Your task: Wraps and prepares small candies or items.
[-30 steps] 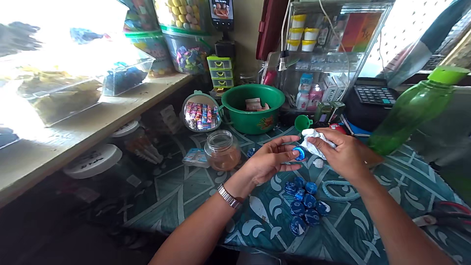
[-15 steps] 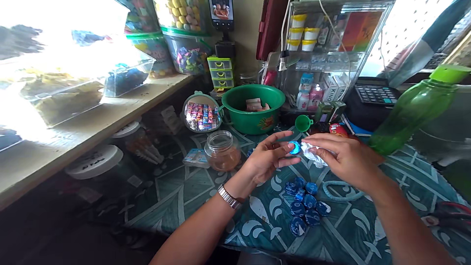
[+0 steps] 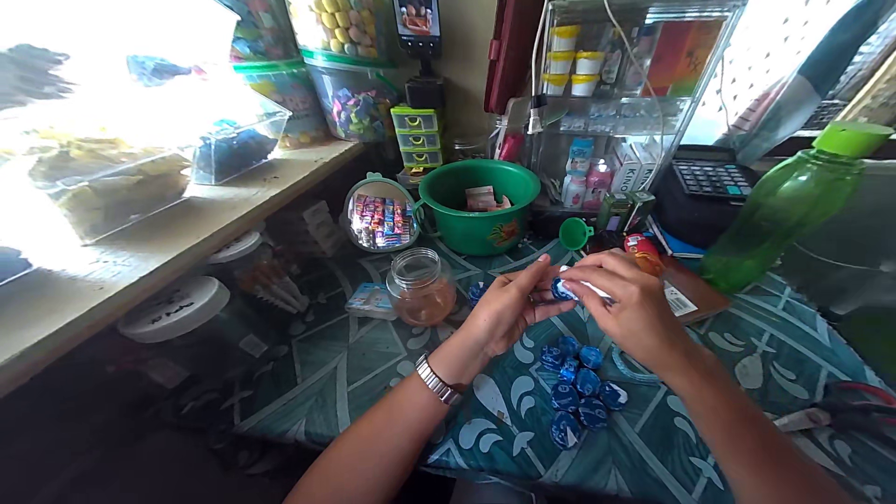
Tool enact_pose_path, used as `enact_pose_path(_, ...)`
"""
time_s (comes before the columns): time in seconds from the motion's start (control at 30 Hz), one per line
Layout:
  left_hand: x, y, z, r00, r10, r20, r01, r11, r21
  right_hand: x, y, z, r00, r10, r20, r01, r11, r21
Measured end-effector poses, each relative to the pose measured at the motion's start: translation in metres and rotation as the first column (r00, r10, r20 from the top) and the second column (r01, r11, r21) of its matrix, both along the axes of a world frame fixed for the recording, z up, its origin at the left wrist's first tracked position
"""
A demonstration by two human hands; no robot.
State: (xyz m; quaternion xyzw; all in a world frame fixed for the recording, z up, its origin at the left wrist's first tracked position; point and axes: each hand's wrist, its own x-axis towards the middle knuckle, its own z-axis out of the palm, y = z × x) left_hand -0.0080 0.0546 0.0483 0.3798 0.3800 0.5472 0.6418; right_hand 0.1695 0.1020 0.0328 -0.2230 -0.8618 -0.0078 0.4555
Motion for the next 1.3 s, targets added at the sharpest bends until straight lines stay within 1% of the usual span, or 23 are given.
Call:
enact_pose_path(0.07,0.000,0.000,-0.001,1.000,0.003,-0.017,-0.003,1.000,0.010,-0.003,-0.001,-0.002,0.998,0.050,0.030,-0.050,0.999,-0.002)
enact_pose_path(0.17,0.000,0.000,-0.001,0.999,0.008,-0.053,-0.006,0.999,0.034,0.000,0.000,0.000,0.999,-0.003,0.038,0.001,0.999,0.038)
enact_pose_path(0.23,-0.002,-0.001,0.000,0.997,0.003,-0.074,0.002,0.998,0.058,0.008,0.004,0.006,0.999,-0.035,-0.014,0.035,0.999,0.028)
enact_pose_path(0.33,-0.006,-0.005,0.007,0.989,0.015,-0.147,0.001,0.994,0.106,0.022,0.010,0.017,0.993,-0.070,-0.094,0.066,0.997,-0.048)
enact_pose_path(0.43,-0.014,-0.007,0.013,0.969,-0.013,-0.248,0.054,0.986,0.156,0.032,0.016,0.020,0.986,-0.109,-0.126,0.097,0.991,-0.094)
enact_pose_path(0.63,-0.030,-0.011,0.019,0.894,-0.105,-0.436,0.218,0.952,0.217,0.032,0.024,0.015,0.986,-0.130,-0.101,0.123,0.990,-0.073)
enact_pose_path(0.73,-0.041,-0.016,0.024,0.842,-0.063,-0.536,0.240,0.933,0.268,0.033,0.026,0.013,0.988,-0.130,-0.086,0.125,0.990,-0.061)
enact_pose_path(0.77,-0.046,-0.017,0.026,0.811,-0.023,-0.585,0.254,0.914,0.316,0.034,0.028,0.013,0.988,-0.132,-0.081,0.128,0.990,-0.055)
enact_pose_path(0.87,-0.059,-0.021,0.030,0.667,0.172,-0.725,0.289,0.837,0.464,0.037,0.031,0.012,0.988,-0.135,-0.072,0.131,0.990,-0.052)
enact_pose_path(0.9,-0.062,-0.022,0.031,0.607,0.244,-0.756,0.296,0.814,0.500,0.037,0.030,0.013,0.988,-0.140,-0.067,0.136,0.989,-0.054)
enact_pose_path(0.97,-0.066,-0.023,0.028,0.450,0.388,-0.804,0.340,0.759,0.556,0.037,0.030,0.013,0.988,-0.148,-0.055,0.145,0.988,-0.058)
enact_pose_path(1.03,-0.065,-0.022,0.022,0.306,0.469,-0.828,0.414,0.718,0.559,0.037,0.031,0.012,0.988,-0.152,-0.039,0.150,0.987,-0.053)
enact_pose_path(1.1,-0.059,-0.022,0.014,0.213,0.482,-0.850,0.454,0.721,0.523,0.036,0.033,0.010,0.989,-0.146,-0.031,0.145,0.989,-0.033)
enact_pose_path(1.13,-0.055,-0.022,0.010,0.163,0.464,-0.871,0.453,0.749,0.484,0.036,0.034,0.009,0.989,-0.144,-0.028,0.143,0.989,-0.021)
enact_pose_path(1.23,-0.042,-0.021,0.004,-0.017,0.344,-0.939,0.413,0.857,0.307,0.035,0.036,0.008,0.990,-0.143,-0.008,0.143,0.990,-0.003)
enact_pose_path(1.3,-0.037,-0.020,0.001,-0.090,0.314,-0.945,0.403,0.879,0.254,0.035,0.036,0.008,0.990,-0.140,0.012,0.140,0.990,-0.004)
